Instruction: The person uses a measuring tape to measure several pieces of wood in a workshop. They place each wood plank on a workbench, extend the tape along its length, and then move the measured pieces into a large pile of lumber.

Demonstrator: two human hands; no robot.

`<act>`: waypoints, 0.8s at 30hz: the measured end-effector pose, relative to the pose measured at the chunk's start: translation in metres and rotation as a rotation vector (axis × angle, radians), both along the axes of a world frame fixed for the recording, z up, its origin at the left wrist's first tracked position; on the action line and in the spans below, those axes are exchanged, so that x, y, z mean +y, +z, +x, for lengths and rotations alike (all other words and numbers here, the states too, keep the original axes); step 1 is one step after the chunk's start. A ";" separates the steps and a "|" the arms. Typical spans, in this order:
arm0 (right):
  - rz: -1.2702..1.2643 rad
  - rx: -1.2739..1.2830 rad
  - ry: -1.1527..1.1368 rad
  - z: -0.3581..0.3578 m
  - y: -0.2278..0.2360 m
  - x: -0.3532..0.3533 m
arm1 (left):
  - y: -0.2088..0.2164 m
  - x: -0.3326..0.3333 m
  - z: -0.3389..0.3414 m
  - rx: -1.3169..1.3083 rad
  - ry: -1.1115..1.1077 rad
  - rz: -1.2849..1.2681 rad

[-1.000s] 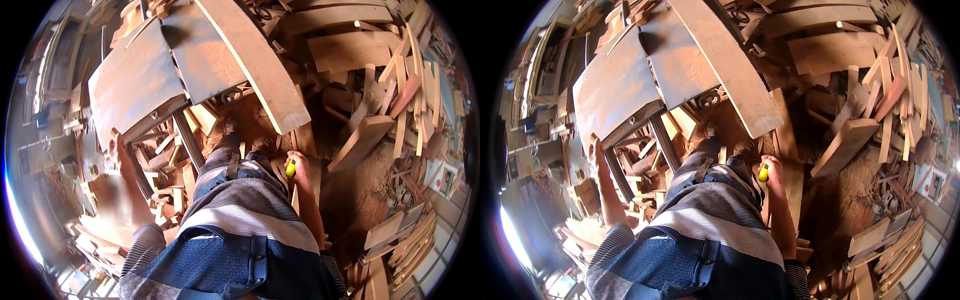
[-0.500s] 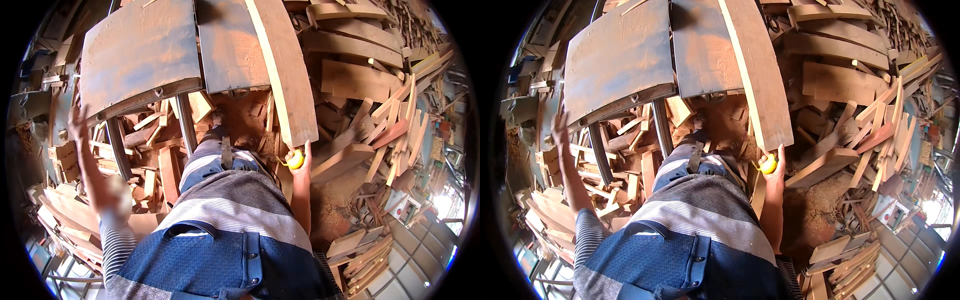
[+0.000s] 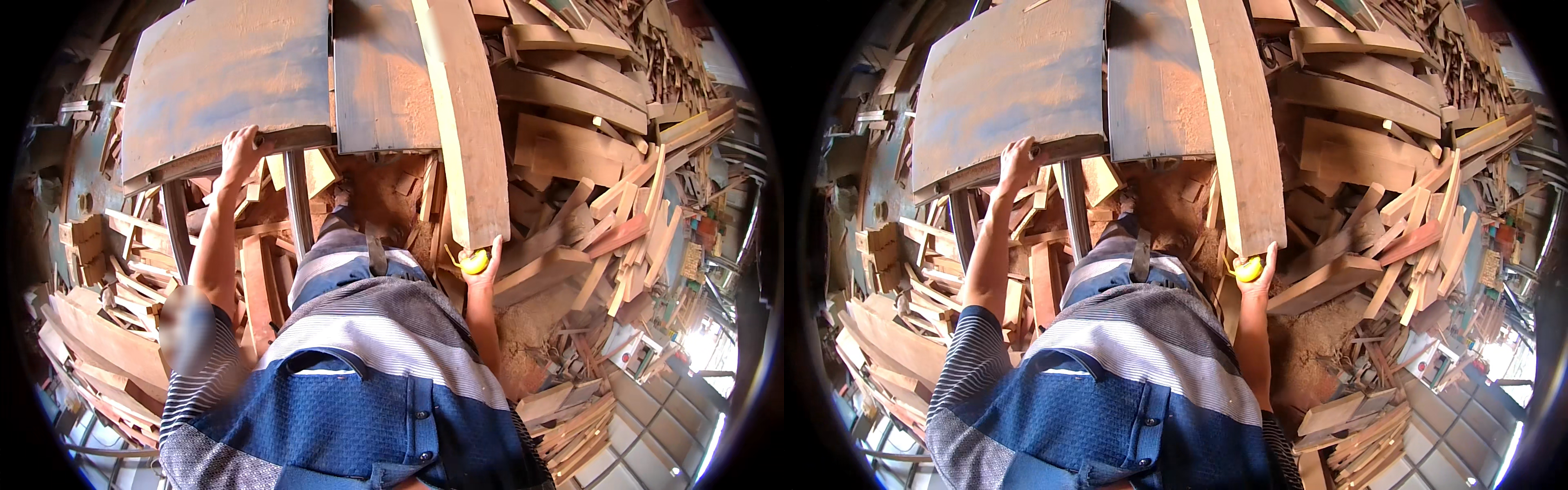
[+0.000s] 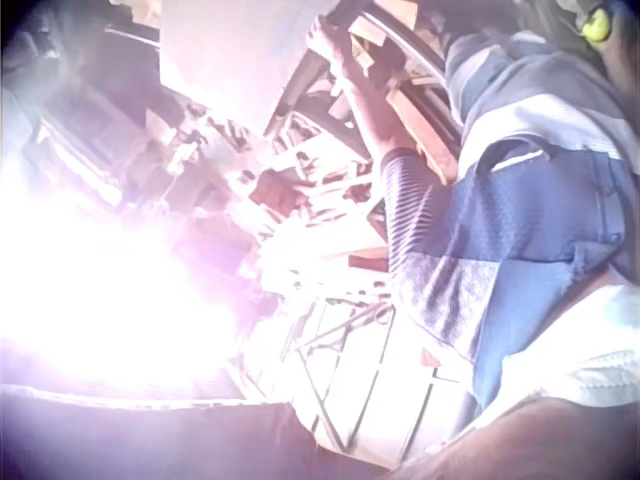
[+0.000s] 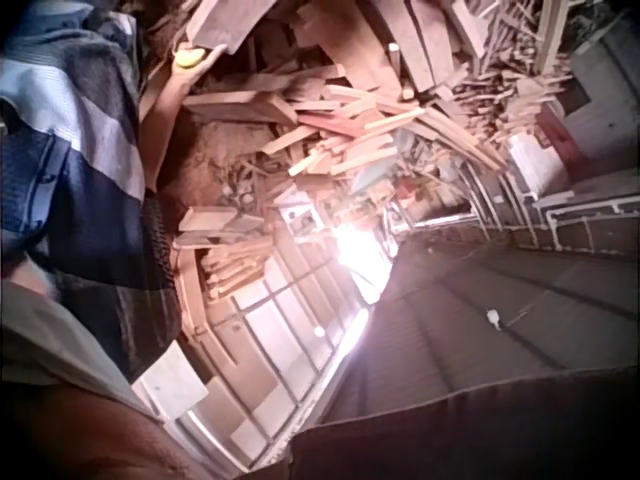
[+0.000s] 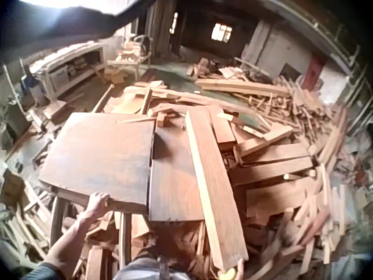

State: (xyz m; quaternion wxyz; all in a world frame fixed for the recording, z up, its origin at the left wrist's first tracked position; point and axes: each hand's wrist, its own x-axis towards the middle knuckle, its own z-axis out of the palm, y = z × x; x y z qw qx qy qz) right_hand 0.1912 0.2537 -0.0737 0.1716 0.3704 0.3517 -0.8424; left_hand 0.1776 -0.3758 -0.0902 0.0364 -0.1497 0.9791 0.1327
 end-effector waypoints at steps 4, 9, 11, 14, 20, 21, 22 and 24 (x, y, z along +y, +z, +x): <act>-0.013 0.003 0.024 -0.001 -0.006 0.006 | 0.001 0.008 0.000 0.001 -0.024 -0.060; -0.014 -0.020 0.014 0.008 -0.005 -0.011 | 0.000 0.008 0.015 -0.004 -0.036 -0.046; -0.097 -0.049 0.001 0.017 -0.009 -0.021 | -0.001 0.016 0.026 0.022 -0.018 -0.034; -0.130 -0.025 0.016 0.031 -0.016 -0.035 | -0.002 0.026 0.043 0.010 -0.017 -0.001; -0.143 -0.006 0.101 0.050 -0.025 -0.046 | 0.003 0.060 0.082 0.141 0.009 0.035; -0.125 0.027 0.092 0.052 -0.026 -0.042 | 0.012 0.084 0.081 0.125 0.001 0.067; 0.014 0.106 0.132 0.053 -0.021 -0.039 | 0.027 0.112 0.079 0.111 0.007 0.096; 0.011 -0.025 0.011 0.053 -0.024 -0.025 | 0.055 0.166 0.065 0.018 -0.014 0.356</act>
